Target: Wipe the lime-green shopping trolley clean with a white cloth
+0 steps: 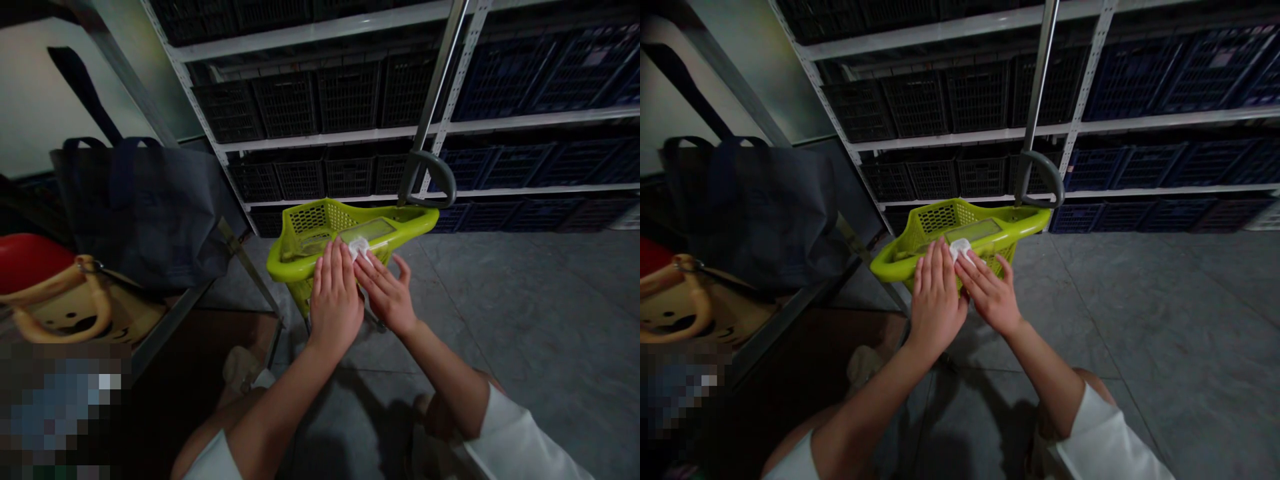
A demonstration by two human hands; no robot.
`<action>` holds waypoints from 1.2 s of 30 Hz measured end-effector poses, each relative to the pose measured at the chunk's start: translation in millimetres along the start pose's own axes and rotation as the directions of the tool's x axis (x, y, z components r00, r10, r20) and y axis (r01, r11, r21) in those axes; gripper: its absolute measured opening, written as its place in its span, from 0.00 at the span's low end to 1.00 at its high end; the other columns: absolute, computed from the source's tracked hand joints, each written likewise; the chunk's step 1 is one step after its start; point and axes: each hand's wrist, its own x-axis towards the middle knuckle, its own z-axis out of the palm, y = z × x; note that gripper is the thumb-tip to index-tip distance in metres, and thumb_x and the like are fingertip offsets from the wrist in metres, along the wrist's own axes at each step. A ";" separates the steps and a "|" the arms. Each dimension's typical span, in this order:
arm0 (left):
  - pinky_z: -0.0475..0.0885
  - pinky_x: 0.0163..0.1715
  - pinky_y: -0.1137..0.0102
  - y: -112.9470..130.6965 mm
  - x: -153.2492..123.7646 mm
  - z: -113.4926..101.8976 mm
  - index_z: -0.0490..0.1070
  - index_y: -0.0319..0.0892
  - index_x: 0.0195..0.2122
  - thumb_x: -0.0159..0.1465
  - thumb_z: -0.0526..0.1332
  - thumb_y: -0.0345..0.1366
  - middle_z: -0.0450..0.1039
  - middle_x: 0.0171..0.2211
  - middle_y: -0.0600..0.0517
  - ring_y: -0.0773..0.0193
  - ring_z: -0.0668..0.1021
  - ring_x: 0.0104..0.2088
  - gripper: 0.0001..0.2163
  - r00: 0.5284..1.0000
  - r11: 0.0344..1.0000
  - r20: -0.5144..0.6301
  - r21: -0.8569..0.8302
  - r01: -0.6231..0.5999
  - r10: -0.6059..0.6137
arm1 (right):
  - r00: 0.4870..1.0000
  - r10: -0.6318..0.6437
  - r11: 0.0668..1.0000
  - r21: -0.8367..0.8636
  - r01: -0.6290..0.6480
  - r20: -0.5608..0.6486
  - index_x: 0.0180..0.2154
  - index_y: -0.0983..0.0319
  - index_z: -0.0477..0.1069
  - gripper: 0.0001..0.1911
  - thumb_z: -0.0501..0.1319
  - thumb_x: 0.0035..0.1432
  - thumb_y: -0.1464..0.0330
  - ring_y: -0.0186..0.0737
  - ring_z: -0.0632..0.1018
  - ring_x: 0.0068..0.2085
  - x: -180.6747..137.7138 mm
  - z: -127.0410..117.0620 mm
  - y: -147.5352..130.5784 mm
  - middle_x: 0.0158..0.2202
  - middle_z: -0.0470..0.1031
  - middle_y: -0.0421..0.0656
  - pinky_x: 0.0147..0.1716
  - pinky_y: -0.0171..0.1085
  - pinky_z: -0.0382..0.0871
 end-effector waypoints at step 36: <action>0.53 0.70 0.53 -5.3 -0.7 -3.4 0.41 0.27 0.71 0.63 0.55 0.29 0.49 0.72 0.35 0.49 0.52 0.72 0.36 0.999 0.999 -0.015 -0.022 -0.037 0.037 | 0.912 0.399 0.908 -0.098 -0.407 -0.096 0.71 0.53 0.44 0.40 0.46 0.60 0.80 0.46 0.60 0.70 14.0 -8.8 13.3 0.68 0.62 0.47 0.65 0.56 0.44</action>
